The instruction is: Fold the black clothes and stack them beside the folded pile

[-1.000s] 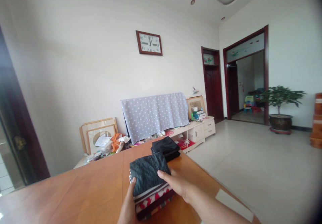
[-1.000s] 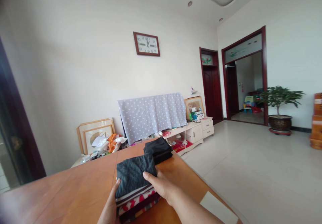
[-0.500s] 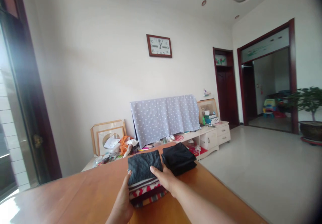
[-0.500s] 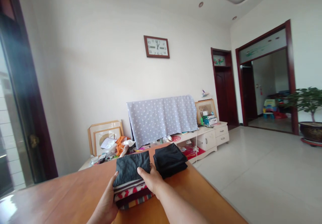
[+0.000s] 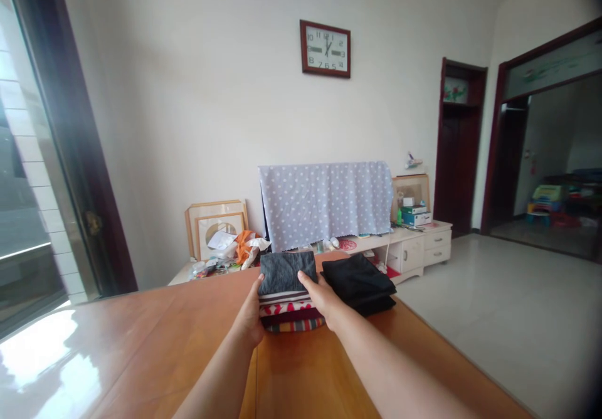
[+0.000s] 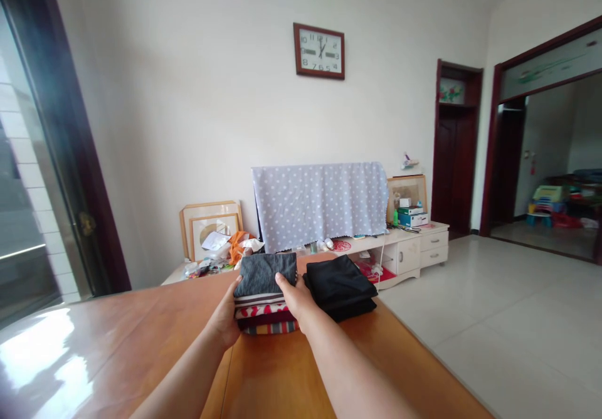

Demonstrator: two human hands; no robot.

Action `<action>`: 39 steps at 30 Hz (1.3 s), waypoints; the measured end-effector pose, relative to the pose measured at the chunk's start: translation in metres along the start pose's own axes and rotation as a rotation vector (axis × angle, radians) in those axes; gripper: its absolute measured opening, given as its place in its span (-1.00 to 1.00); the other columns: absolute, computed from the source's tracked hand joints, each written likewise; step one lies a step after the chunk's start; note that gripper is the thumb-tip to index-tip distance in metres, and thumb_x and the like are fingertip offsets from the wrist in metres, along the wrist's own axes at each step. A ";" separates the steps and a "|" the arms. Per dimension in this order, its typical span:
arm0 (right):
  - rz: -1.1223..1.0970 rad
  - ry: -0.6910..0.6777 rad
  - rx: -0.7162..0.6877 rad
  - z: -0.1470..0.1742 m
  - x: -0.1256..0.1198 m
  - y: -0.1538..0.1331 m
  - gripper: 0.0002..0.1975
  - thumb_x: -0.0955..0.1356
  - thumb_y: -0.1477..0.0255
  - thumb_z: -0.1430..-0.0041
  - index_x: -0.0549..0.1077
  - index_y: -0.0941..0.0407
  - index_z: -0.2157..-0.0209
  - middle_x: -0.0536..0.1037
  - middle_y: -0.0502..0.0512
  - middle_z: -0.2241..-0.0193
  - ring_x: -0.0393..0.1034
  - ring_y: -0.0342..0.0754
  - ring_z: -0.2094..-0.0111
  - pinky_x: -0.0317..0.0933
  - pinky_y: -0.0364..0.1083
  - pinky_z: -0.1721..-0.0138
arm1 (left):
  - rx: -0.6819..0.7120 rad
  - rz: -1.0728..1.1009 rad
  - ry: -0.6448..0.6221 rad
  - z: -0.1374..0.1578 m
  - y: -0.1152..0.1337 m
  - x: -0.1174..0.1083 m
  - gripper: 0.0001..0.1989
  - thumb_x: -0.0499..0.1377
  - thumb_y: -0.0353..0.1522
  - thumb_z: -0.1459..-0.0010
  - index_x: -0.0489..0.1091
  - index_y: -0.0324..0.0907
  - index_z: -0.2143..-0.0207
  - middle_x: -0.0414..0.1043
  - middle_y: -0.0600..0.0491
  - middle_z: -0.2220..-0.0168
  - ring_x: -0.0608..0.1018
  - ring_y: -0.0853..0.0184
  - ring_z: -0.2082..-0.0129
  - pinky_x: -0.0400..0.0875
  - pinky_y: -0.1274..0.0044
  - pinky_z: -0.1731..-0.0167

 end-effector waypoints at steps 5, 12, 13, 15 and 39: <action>0.114 0.000 0.018 0.010 -0.009 -0.019 -0.16 0.28 -0.18 -0.11 0.28 0.05 -0.27 0.32 0.26 -0.27 0.19 0.18 -0.28 0.11 0.10 -0.22 | 0.146 -0.050 0.089 0.010 0.020 -0.020 -0.22 0.15 0.14 -0.12 0.34 -0.18 -0.21 0.54 -0.14 -0.04 0.64 0.12 0.14 0.55 0.41 0.24; 0.247 0.033 -0.045 0.010 -0.014 -0.013 -0.23 0.23 -0.09 -0.21 0.27 0.09 -0.29 0.35 0.28 -0.25 0.17 0.16 -0.30 0.07 0.09 -0.24 | 0.093 -0.011 -0.065 0.023 0.004 0.005 -0.20 -0.10 0.24 -0.18 0.34 -0.06 -0.22 0.51 -0.07 -0.10 0.58 0.09 -0.02 0.46 0.29 -0.01; 0.250 0.037 -0.062 0.010 -0.015 -0.011 -0.27 0.22 -0.06 -0.23 0.27 0.08 -0.28 0.36 0.28 -0.24 0.19 0.15 -0.28 0.08 0.09 -0.23 | 0.084 -0.008 -0.083 0.026 0.000 0.009 -0.20 -0.12 0.24 -0.18 0.35 -0.05 -0.22 0.51 -0.06 -0.10 0.58 0.08 -0.02 0.45 0.27 -0.04; 0.251 0.050 -0.097 0.009 -0.017 -0.007 -0.33 0.21 -0.01 -0.26 0.29 0.07 -0.26 0.40 0.26 -0.21 0.24 0.14 -0.25 0.11 0.08 -0.22 | 0.079 -0.005 -0.108 0.036 -0.005 0.017 -0.20 -0.13 0.24 -0.19 0.36 -0.06 -0.21 0.51 -0.07 -0.10 0.57 0.08 -0.04 0.41 0.25 -0.08; 0.714 -0.007 -0.524 0.022 0.013 -0.056 -0.51 0.19 0.23 -0.35 0.36 0.03 -0.24 0.26 0.14 -0.32 -0.01 0.09 -0.38 -0.14 0.12 -0.34 | 0.810 -1.096 0.293 0.067 0.069 0.024 -0.51 0.14 -0.10 -0.24 0.35 0.03 -0.19 0.15 -0.05 -0.36 -0.04 -0.07 -0.42 -0.34 -0.01 -0.31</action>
Point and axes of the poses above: each hand's wrist, its own z-axis away from the middle knuckle, its own x-axis out of the palm, y = z × x, the point moved 10 cm from there along -z, towards the middle knuckle
